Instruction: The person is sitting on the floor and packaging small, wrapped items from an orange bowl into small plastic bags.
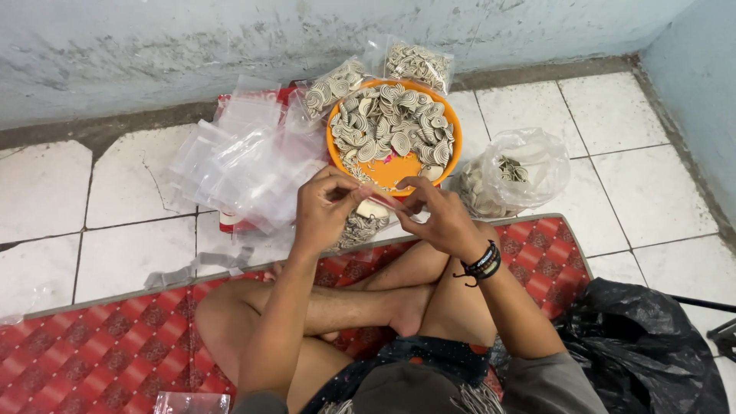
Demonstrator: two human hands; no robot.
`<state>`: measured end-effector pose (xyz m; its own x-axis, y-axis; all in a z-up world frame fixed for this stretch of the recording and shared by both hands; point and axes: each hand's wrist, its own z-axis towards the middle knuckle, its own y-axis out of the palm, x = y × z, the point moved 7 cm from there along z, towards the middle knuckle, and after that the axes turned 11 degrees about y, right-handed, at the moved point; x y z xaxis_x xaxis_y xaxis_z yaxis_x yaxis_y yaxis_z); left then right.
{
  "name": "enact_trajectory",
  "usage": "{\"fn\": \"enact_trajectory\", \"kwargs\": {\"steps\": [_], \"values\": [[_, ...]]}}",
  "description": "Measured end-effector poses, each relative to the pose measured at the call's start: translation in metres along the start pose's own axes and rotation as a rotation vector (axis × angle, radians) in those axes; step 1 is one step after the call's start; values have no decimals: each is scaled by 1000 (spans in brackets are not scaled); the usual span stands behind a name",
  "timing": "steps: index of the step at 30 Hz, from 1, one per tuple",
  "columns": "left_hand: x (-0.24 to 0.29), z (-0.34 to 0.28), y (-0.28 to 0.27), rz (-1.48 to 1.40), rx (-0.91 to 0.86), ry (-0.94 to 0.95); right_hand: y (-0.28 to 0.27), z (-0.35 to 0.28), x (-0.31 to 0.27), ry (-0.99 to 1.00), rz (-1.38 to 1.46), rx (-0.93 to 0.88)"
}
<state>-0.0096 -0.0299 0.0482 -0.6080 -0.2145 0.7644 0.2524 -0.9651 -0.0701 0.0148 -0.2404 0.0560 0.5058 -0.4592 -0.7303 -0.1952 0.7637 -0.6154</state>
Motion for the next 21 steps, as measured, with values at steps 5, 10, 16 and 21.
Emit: {"fn": "enact_trajectory", "kwargs": {"steps": [5,10,16,21], "values": [[-15,5,-30,-78,139,-25,11,-3,42,175,44,-66],[-29,-2,-42,-128,367,-142,42,-10,60,235,466,-97],[-77,-39,0,-354,556,-449,46,9,-25,167,212,56],[-77,-36,13,-629,509,-503,39,24,-6,287,-15,245]]}}
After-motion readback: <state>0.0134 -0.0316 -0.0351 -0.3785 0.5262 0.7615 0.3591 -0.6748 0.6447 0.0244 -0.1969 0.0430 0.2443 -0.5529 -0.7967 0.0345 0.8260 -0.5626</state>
